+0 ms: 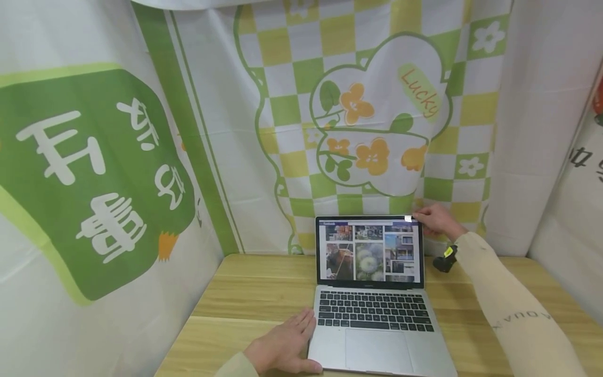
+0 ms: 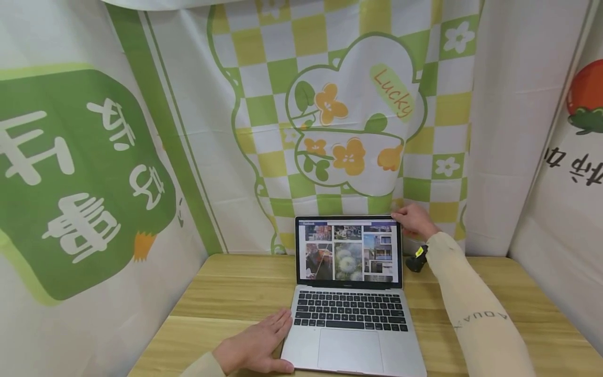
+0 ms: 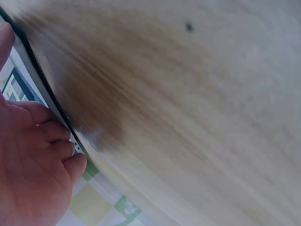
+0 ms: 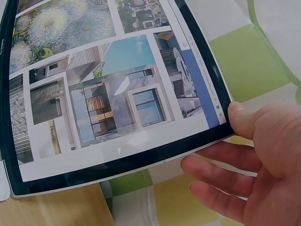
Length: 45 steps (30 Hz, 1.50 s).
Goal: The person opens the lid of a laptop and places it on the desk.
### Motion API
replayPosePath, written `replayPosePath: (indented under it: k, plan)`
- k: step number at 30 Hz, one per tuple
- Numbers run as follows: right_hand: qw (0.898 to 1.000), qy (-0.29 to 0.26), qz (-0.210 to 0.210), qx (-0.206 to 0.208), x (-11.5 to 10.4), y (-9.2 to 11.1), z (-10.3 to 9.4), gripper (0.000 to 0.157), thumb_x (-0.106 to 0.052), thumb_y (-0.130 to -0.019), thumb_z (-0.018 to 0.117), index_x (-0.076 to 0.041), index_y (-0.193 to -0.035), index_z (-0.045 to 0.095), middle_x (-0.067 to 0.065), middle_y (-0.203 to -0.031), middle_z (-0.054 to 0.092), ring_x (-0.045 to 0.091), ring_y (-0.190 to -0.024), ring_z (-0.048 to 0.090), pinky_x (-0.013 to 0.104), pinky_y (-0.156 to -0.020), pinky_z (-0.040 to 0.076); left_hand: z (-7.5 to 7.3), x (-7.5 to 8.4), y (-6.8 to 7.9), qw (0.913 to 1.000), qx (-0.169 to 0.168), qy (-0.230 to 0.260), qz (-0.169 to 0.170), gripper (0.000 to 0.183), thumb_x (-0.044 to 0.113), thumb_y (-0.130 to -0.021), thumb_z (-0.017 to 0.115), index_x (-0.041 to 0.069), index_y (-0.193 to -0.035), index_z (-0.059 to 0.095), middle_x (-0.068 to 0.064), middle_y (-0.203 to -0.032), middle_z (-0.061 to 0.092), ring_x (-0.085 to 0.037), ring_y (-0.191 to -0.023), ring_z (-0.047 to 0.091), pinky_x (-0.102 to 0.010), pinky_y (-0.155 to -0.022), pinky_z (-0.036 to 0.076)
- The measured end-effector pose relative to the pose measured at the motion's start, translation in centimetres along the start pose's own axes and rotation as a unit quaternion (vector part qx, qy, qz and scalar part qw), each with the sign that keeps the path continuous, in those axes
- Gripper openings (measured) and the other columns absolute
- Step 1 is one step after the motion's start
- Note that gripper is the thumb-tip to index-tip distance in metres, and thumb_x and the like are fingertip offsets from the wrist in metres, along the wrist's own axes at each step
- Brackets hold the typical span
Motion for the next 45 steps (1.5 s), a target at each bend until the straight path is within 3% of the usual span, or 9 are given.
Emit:
replayPosePath:
  k: [11,19,25,36,45]
  plan:
    - [1.0,-0.015,0.014,0.004,0.3,0.3,0.0,0.045,-0.027,-0.103,0.048,0.009,-0.129,0.057,0.029,-0.094,0.068,0.025,-0.065,0.07,0.04,-0.058,0.059,-0.1,0.1,-0.2,1.0,-0.001,-0.004,-0.006,0.108,0.084,-0.084,0.035,0.0,-0.153,0.029,-0.017,-0.161,0.025,-0.029,-0.151,0.023,-0.037,-0.12,0.03]
    - [0.998,-0.046,0.046,-0.006,1.3,0.1,0.1,0.051,-0.032,-0.104,0.046,0.009,-0.133,0.053,0.026,-0.097,0.065,0.033,-0.077,0.072,0.042,-0.068,0.061,-0.2,0.2,-0.3,0.9999,-0.003,-0.012,-0.005,0.108,0.083,-0.085,0.035,0.0,-0.153,0.029,-0.017,-0.161,0.025,-0.029,-0.151,0.025,-0.036,-0.12,0.03]
    - [0.997,-0.066,0.039,-0.006,1.8,0.1,-0.1,0.05,-0.03,-0.104,0.047,0.012,-0.131,0.054,0.023,-0.089,0.068,0.03,-0.073,0.072,0.045,-0.068,0.061,-0.4,0.3,-0.4,1.0,-0.002,-0.006,-0.002,0.108,0.083,-0.085,0.036,0.0,-0.152,0.03,-0.018,-0.161,0.026,-0.029,-0.151,0.025,-0.036,-0.12,0.031]
    - [0.993,-0.116,0.023,-0.029,2.2,0.6,-0.6,0.055,-0.034,-0.104,0.046,0.015,-0.129,0.053,0.022,-0.091,0.071,0.025,-0.073,0.073,0.036,-0.063,0.061,-0.7,0.4,-0.4,0.9998,-0.01,-0.005,-0.018,0.108,0.083,-0.083,0.039,0.001,-0.152,0.03,-0.017,-0.161,0.026,-0.029,-0.15,0.025,-0.036,-0.12,0.031]
    - [0.993,-0.115,0.01,-0.032,2.3,1.1,-0.6,0.052,-0.033,-0.104,0.047,0.014,-0.122,0.058,0.015,-0.086,0.073,0.026,-0.075,0.073,0.036,-0.065,0.061,-0.7,0.4,-0.2,0.9997,-0.011,-0.002,-0.02,0.108,0.084,-0.082,0.041,0.002,-0.152,0.031,-0.017,-0.161,0.027,-0.029,-0.15,0.026,-0.036,-0.12,0.032]
Point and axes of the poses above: each hand's wrist, its own y-axis away from the middle knuckle, its own z-axis out of the palm, x = y × z, the point moved 1 cm from there along -y, towards the middle knuckle
